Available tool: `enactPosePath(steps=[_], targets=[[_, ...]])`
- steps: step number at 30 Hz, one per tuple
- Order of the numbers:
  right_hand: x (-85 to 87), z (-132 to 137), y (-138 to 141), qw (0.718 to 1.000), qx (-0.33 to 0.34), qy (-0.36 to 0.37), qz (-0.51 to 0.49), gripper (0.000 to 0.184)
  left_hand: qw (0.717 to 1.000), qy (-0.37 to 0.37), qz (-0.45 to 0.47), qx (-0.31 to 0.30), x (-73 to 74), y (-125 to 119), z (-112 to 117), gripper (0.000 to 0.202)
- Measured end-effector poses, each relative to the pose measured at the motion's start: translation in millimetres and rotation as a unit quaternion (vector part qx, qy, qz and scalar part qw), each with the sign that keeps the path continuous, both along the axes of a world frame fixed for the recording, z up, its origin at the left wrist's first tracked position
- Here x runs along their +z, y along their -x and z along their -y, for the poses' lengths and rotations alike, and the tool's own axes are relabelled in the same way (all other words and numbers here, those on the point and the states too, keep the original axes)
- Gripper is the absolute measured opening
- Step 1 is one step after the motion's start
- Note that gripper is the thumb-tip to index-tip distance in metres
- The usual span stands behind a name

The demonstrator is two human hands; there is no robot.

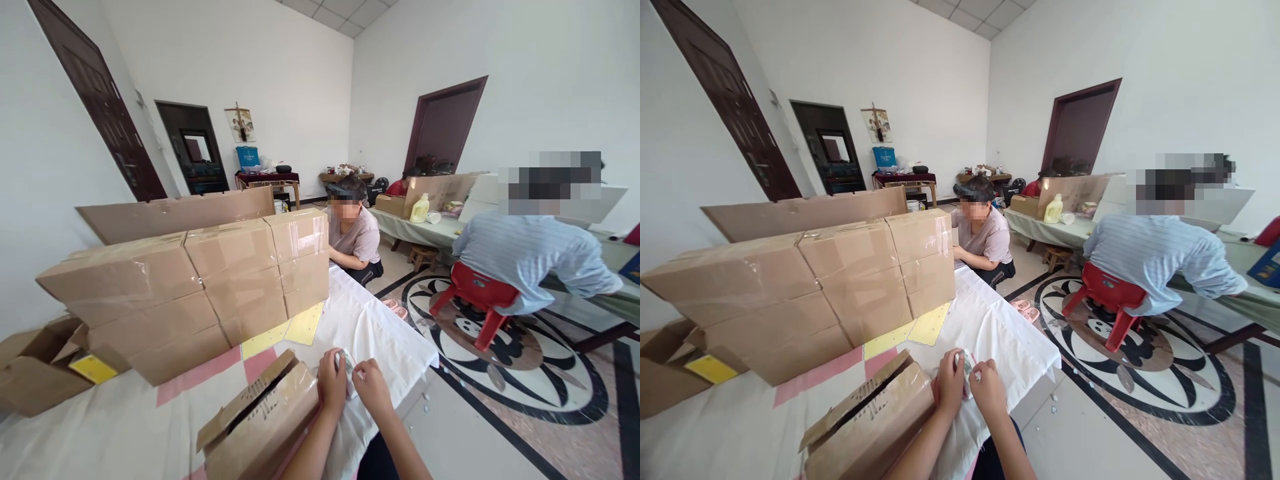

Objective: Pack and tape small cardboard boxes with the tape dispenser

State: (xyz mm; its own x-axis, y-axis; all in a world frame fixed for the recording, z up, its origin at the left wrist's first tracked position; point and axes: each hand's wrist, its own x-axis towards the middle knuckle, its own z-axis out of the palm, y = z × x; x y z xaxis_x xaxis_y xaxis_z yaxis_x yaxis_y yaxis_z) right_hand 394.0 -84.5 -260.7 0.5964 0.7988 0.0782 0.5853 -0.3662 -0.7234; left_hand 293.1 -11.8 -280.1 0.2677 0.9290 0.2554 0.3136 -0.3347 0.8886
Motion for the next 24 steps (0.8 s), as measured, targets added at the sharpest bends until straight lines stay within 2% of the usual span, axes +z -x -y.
enactPosePath(steps=[7, 17, 21, 24], targets=[[0.8, -6.0, -3.8, 0.998, 0.015, 0.015, -0.054, 0.032, 1.0, 0.002, 0.0, 0.002, -1.5, 1.1, 1.1, 0.032], [14.0, -4.9, -1.4, 0.997, 0.005, 0.001, -0.078, 0.026, 1.0, -0.017, -0.001, -0.014, -5.5, 2.7, 2.7, 0.037], [12.6, -3.9, -3.2, 0.996, 0.012, 0.001, -0.089, 0.028, 0.993, -0.059, -0.008, -0.098, -9.1, 13.7, 9.2, 0.062], [8.4, -4.0, -5.5, 0.994, 0.023, 0.004, -0.106, 0.03, 0.983, -0.084, -0.022, -0.163, -11.8, 21.8, 11.2, 0.073]])
